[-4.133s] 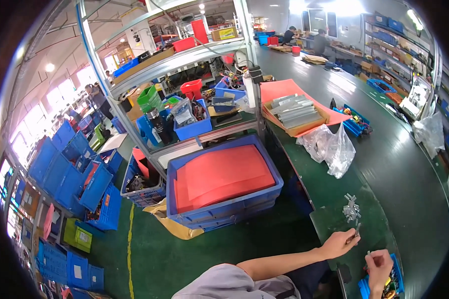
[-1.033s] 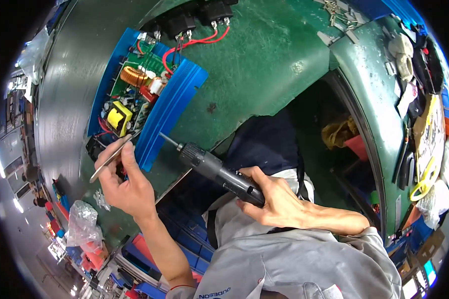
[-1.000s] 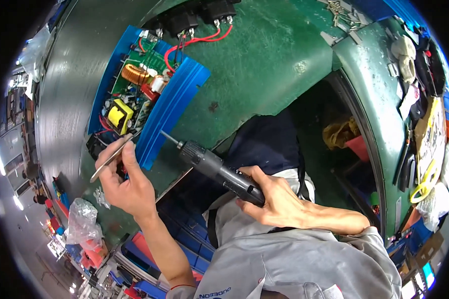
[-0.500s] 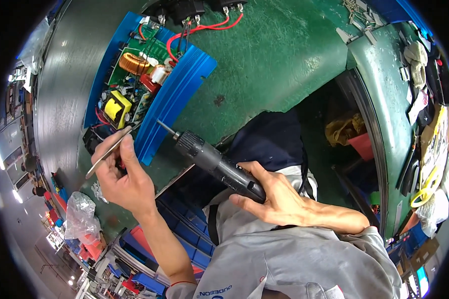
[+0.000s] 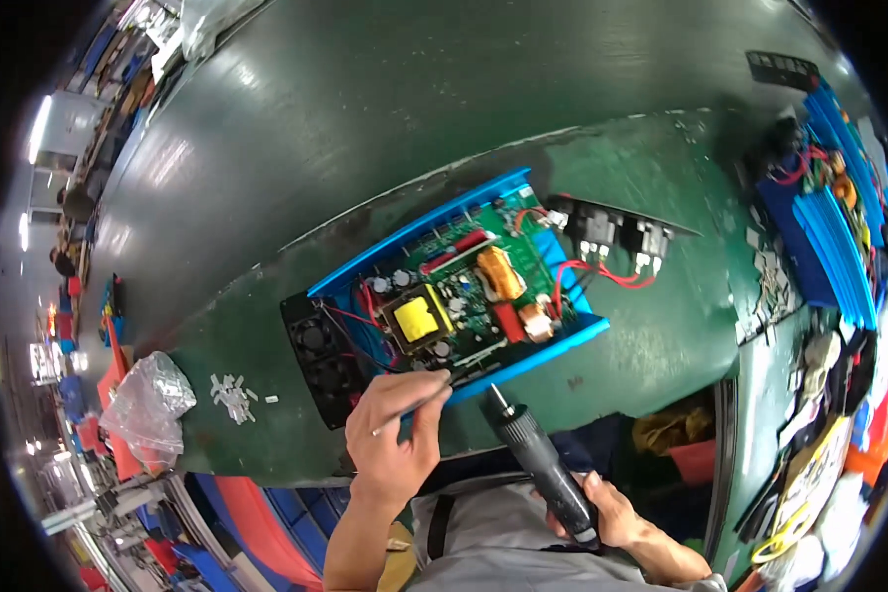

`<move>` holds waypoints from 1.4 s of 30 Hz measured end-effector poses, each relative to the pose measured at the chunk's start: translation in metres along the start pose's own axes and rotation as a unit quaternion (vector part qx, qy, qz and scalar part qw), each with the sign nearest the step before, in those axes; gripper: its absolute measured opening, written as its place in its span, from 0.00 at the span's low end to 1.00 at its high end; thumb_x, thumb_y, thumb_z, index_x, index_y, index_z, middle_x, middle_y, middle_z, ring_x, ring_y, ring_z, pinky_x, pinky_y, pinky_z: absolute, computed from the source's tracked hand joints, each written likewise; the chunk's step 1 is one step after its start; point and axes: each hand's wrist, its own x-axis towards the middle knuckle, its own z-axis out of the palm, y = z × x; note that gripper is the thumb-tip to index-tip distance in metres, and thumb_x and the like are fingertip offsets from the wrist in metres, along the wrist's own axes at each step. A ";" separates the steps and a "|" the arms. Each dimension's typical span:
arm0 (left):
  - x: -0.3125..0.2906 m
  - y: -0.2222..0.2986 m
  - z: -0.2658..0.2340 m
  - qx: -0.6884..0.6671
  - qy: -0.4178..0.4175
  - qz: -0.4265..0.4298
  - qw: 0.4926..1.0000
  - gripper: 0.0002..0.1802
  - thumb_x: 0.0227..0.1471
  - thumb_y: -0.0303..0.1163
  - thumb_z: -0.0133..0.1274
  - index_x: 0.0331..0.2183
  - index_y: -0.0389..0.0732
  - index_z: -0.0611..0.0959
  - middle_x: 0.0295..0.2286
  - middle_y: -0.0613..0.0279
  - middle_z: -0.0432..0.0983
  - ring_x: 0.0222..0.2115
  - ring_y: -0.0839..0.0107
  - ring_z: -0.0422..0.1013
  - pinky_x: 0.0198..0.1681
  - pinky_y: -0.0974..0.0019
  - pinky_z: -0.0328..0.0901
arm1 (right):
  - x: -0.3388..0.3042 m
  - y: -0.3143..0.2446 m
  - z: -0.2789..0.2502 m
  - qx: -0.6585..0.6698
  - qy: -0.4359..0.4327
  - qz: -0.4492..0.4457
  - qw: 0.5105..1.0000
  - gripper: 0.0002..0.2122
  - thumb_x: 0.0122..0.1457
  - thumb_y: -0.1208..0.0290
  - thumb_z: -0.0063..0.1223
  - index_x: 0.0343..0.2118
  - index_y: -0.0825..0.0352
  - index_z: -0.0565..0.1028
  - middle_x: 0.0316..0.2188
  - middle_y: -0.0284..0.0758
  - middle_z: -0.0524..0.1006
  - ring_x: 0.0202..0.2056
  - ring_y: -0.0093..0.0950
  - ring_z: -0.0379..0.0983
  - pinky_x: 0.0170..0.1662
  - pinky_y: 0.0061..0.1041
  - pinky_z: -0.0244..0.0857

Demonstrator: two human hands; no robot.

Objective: Assembling electronic components into a blue housing unit using an electric screwdriver on a factory assembly line.

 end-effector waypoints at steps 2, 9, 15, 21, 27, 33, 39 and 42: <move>0.000 -0.002 -0.003 -0.028 -0.022 -0.001 0.999 0.12 0.49 0.13 0.60 0.36 0.34 0.79 0.32 0.51 0.82 0.31 0.62 0.78 0.35 0.67 0.73 | -0.003 -0.008 0.001 0.053 -0.002 0.042 0.998 0.43 0.64 0.31 0.27 0.52 0.76 0.72 0.24 0.39 0.76 0.25 0.26 0.71 0.30 0.24 0.64; 0.005 -0.007 -0.009 -0.056 -0.047 -0.010 0.997 0.14 0.47 0.14 0.62 0.36 0.37 0.78 0.31 0.52 0.83 0.29 0.62 0.80 0.32 0.66 0.73 | -0.005 -0.001 -0.013 0.207 -0.112 0.116 0.965 0.46 0.61 0.27 0.27 0.54 0.77 0.70 0.22 0.39 0.74 0.23 0.28 0.67 0.28 0.26 0.60; 0.007 -0.005 -0.009 -0.053 -0.055 -0.009 0.997 0.15 0.47 0.15 0.63 0.37 0.38 0.78 0.31 0.53 0.83 0.29 0.62 0.79 0.31 0.67 0.73 | -0.002 -0.003 0.000 0.072 -0.034 0.052 0.995 0.46 0.58 0.27 0.34 0.55 0.75 0.69 0.25 0.36 0.75 0.26 0.22 0.67 0.33 0.22 0.59; 0.006 -0.007 -0.009 -0.068 -0.056 -0.009 0.996 0.14 0.47 0.15 0.62 0.37 0.38 0.78 0.32 0.52 0.83 0.29 0.61 0.79 0.31 0.66 0.73 | -0.004 -0.008 0.004 0.061 -0.035 0.042 0.997 0.36 0.56 0.44 0.57 0.56 0.74 0.69 0.29 0.33 0.76 0.32 0.21 0.69 0.42 0.23 0.59; -0.002 -0.001 -0.018 -0.179 0.089 -0.017 0.980 0.04 0.57 0.26 0.53 0.35 0.35 0.77 0.33 0.44 0.82 0.32 0.56 0.80 0.35 0.62 0.75 | -0.006 -0.008 0.003 0.028 -0.020 0.046 0.998 0.32 0.59 0.48 0.58 0.56 0.70 0.69 0.29 0.32 0.76 0.34 0.20 0.70 0.44 0.23 0.61; -0.002 0.027 -0.044 0.182 -0.089 -0.114 0.973 0.04 0.55 0.25 0.54 0.35 0.36 0.77 0.32 0.51 0.78 0.32 0.58 0.72 0.35 0.59 0.65 | -0.007 0.000 0.004 -0.016 -0.002 0.021 1.000 0.19 0.65 0.57 0.55 0.49 0.67 0.71 0.30 0.29 0.76 0.34 0.18 0.70 0.42 0.21 0.63; -0.004 0.022 -0.037 0.215 -0.121 -0.104 0.963 0.19 0.37 0.22 0.71 0.35 0.37 0.81 0.32 0.56 0.81 0.30 0.57 0.71 0.34 0.58 0.66 | -0.001 0.008 0.002 -0.016 -0.020 0.025 0.999 0.16 0.66 0.58 0.55 0.47 0.65 0.70 0.29 0.27 0.75 0.32 0.16 0.68 0.37 0.19 0.62; -0.011 0.015 -0.035 0.190 -0.119 -0.122 0.967 0.17 0.40 0.24 0.71 0.35 0.37 0.82 0.31 0.56 0.81 0.28 0.59 0.71 0.32 0.61 0.66 | -0.001 0.013 -0.004 -0.020 -0.035 0.035 0.999 0.25 0.63 0.59 0.54 0.56 0.72 0.68 0.33 0.33 0.76 0.34 0.21 0.70 0.42 0.23 0.64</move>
